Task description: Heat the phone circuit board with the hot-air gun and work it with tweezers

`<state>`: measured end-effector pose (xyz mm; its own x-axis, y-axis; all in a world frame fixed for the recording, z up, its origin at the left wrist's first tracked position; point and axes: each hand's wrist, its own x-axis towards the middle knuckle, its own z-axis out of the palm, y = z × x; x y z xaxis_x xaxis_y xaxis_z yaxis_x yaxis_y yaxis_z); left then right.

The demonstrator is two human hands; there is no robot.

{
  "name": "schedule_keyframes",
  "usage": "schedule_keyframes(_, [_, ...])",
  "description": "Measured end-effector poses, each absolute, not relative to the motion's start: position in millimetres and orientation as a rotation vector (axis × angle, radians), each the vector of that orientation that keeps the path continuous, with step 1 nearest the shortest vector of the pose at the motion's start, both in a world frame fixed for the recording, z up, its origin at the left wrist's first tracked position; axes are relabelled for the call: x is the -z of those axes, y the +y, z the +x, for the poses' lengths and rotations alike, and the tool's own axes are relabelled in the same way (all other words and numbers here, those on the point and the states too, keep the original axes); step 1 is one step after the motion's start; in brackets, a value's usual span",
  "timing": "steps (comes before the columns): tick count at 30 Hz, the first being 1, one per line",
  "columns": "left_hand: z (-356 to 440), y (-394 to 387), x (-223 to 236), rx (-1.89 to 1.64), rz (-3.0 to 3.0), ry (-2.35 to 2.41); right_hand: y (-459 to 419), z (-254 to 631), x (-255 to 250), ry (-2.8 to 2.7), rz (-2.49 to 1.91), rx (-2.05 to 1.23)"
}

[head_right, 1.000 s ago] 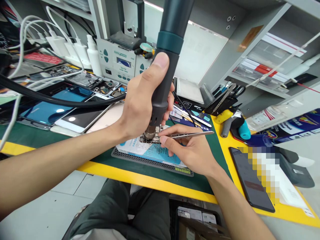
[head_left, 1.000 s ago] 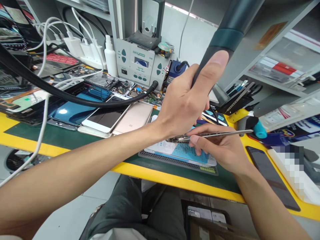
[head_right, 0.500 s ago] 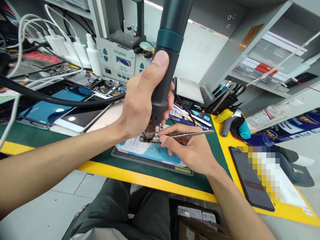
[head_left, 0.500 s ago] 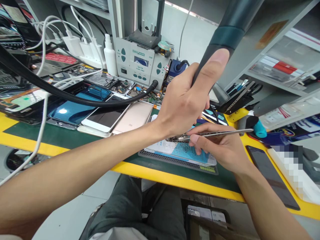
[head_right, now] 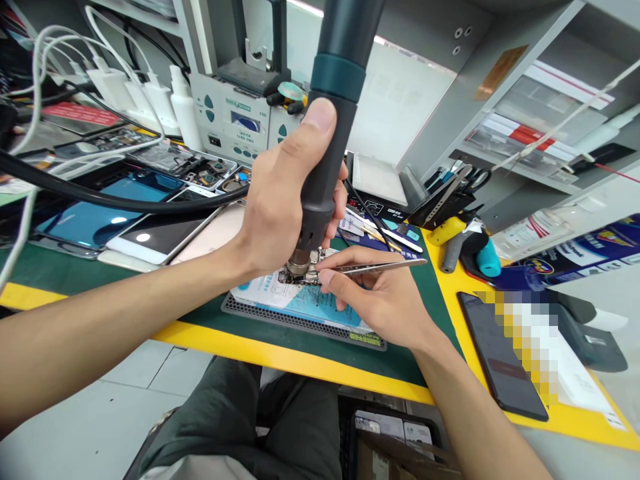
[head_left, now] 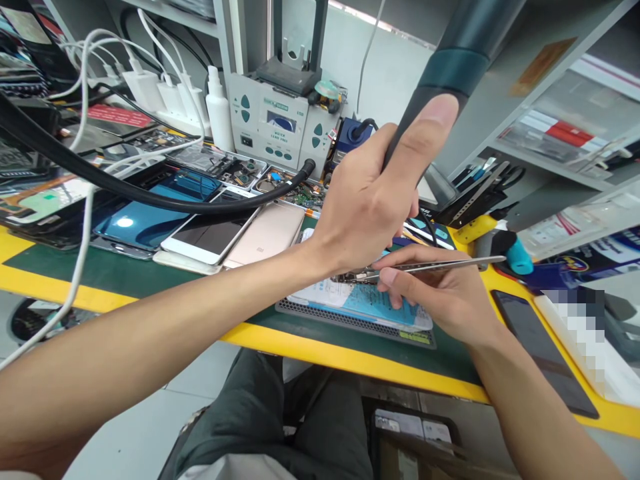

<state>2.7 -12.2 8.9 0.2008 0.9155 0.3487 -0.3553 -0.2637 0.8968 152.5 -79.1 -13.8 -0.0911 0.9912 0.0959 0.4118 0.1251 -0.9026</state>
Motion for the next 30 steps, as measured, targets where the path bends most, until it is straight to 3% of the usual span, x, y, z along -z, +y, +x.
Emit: schedule_keyframes(30, [-4, 0, -7, -1.407, 1.259, 0.399, -75, 156, 17, -1.577, -1.28, -1.074])
